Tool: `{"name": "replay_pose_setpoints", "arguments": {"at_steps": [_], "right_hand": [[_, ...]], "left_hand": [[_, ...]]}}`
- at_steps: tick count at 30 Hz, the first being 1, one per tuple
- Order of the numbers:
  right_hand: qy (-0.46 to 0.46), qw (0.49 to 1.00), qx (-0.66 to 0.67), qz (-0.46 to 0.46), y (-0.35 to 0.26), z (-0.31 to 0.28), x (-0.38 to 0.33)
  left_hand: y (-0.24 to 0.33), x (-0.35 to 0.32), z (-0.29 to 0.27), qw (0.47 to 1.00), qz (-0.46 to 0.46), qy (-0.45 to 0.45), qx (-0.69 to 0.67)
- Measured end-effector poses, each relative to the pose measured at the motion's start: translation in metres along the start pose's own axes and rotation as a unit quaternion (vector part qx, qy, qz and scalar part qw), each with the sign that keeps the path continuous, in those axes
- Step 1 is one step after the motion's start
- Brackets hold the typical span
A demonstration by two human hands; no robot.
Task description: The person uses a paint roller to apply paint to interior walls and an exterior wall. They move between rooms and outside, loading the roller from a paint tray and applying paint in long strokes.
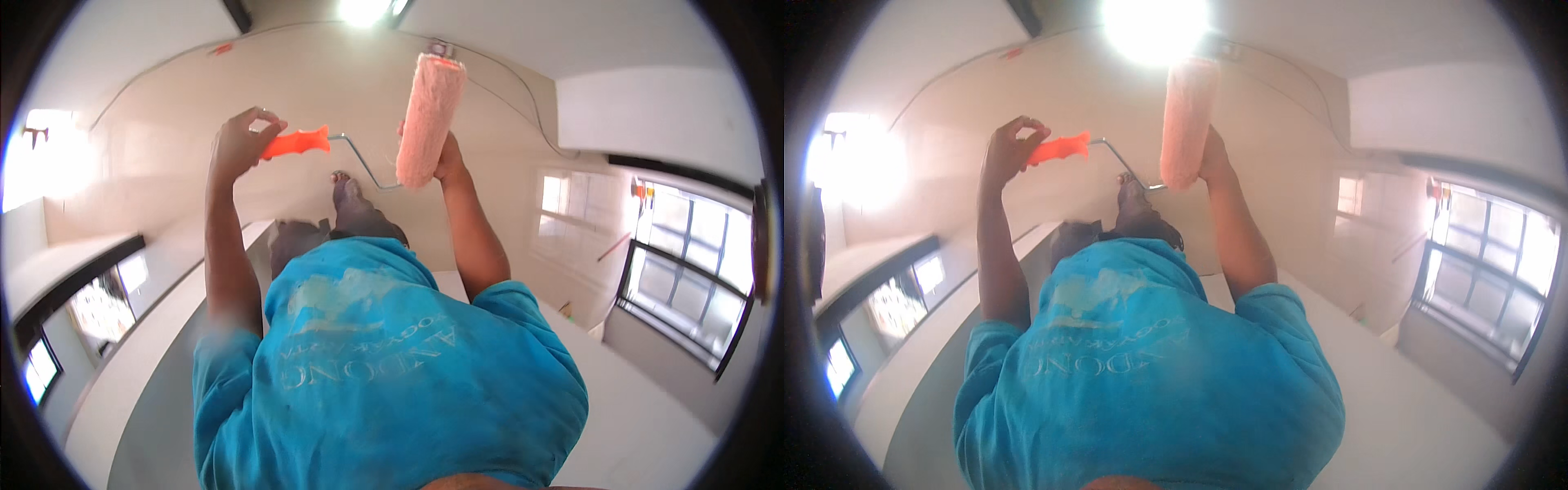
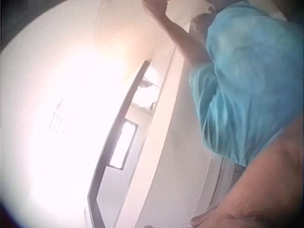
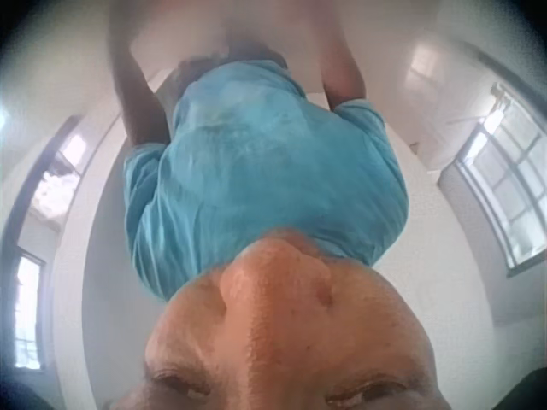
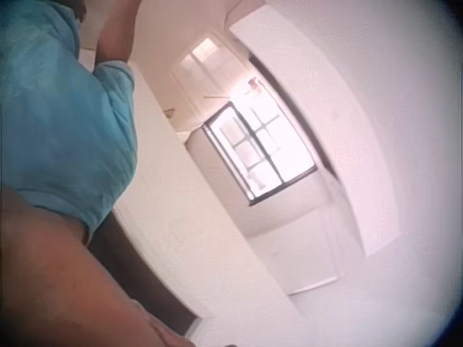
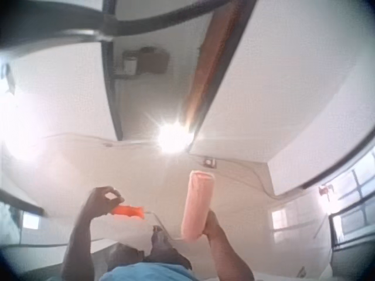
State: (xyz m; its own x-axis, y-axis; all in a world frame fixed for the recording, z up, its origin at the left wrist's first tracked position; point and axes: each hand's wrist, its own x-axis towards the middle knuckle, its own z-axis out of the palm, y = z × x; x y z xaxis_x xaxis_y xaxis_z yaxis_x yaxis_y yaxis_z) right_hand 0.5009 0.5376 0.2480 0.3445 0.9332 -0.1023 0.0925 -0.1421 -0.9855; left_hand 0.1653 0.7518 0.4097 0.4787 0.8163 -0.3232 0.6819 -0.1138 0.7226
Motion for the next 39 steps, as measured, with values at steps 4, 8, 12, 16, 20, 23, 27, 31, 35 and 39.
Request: {"name": "replay_pose_setpoints", "arguments": {"at_steps": [4, 8, 12, 16, 20, 23, 27, 31, 35, 39], "right_hand": [[-0.14, 0.834, 0.489, 0.214, -0.09, 0.031, 0.089], [-0.167, 0.783, 0.544, 0.253, -0.107, 0.077, 0.142], [-0.059, 0.794, 0.533, 0.287, -0.137, 0.147, 0.246], [-0.067, 0.832, 0.482, 0.266, -0.158, 0.219, 0.351], [-0.059, 0.851, 0.439, 0.284, -0.152, 0.266, 0.434], [-0.007, 0.884, 0.366, 0.29, -0.198, 0.346, 0.481], [-0.043, 0.854, 0.392, 0.339, -0.236, 0.433, 0.565], [-0.096, 0.852, 0.384, 0.343, -0.243, 0.57, 0.66], [-0.146, 0.859, 0.338, 0.355, -0.228, 0.669, 0.738], [-0.161, 0.857, 0.303, 0.384, -0.269, 0.86, 0.796]], "left_hand": [[-0.053, 0.043, -0.042, 0.987, -0.124, -0.029, -0.103], [-0.107, 0.079, -0.048, 0.954, -0.181, -0.022, -0.239], [-0.141, 0.125, -0.052, 0.929, -0.219, 0.021, -0.296], [-0.23, 0.165, -0.079, 0.922, -0.14, 0.051, -0.356], [-0.241, 0.214, -0.152, 0.906, -0.179, 0.097, -0.372], [-0.279, 0.236, -0.225, 0.923, -0.192, 0.08, -0.324], [-0.299, 0.269, -0.331, 0.912, -0.237, 0.076, -0.325], [-0.368, 0.301, -0.432, 0.9, -0.203, 0.147, -0.357], [-0.425, 0.322, -0.526, 0.898, -0.221, 0.202, -0.323], [-0.495, 0.321, -0.627, 0.852, -0.257, 0.264, -0.371]]}}
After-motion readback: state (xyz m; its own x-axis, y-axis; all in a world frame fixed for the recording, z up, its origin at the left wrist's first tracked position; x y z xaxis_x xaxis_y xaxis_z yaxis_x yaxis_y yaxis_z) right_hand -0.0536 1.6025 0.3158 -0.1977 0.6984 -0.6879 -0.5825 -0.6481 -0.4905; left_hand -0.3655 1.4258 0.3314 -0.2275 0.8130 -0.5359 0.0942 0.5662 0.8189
